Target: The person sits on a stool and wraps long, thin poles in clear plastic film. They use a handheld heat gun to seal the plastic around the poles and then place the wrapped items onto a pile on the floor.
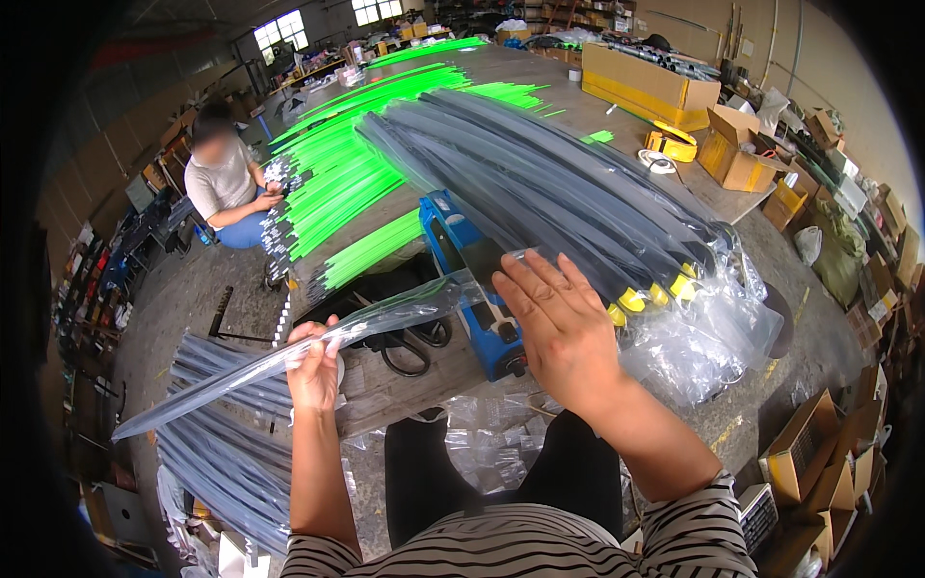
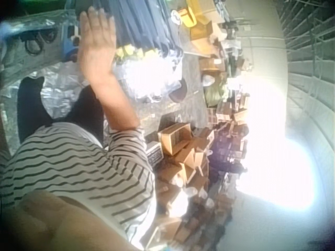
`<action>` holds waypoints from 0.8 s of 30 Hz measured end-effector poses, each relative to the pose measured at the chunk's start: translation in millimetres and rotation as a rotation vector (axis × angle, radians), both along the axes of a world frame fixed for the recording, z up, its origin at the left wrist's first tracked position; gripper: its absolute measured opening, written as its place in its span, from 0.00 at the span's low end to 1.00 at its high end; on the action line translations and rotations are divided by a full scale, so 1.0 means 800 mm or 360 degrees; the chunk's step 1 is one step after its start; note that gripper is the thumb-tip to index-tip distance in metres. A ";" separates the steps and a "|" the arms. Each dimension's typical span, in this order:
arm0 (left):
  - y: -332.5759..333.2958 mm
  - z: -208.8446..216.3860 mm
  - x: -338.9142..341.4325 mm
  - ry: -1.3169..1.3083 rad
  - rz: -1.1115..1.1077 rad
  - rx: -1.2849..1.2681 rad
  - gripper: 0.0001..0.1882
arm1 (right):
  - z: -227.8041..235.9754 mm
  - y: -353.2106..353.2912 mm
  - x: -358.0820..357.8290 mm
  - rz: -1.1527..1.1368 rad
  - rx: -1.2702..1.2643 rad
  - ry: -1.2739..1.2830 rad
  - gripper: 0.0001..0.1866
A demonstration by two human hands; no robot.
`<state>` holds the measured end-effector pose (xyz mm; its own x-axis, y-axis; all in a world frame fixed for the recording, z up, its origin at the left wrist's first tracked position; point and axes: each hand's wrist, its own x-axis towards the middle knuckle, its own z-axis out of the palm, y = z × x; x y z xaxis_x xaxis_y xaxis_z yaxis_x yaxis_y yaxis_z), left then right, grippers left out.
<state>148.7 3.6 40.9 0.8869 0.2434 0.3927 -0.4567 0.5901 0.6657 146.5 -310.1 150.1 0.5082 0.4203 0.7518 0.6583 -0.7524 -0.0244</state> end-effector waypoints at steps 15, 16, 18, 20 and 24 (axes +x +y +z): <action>0.004 -0.006 0.005 0.0053 0.0013 0.0043 0.15 | -0.028 -0.002 0.000 0.0093 0.0066 0.0014 0.14; 0.002 -0.004 0.004 0.0061 0.0023 0.0057 0.14 | -0.034 -0.002 0.001 0.0103 0.0093 0.0019 0.13; 0.002 -0.004 0.005 0.0058 0.0028 0.0055 0.14 | -0.049 0.003 0.007 0.0102 0.0160 -0.0045 0.12; 0.002 -0.005 0.006 0.0071 0.0034 0.0054 0.14 | -0.056 0.006 0.010 0.0094 0.0197 -0.0098 0.11; 0.003 -0.007 0.006 0.0061 0.0042 0.0056 0.15 | -0.058 0.007 0.015 0.0077 0.0206 -0.0167 0.10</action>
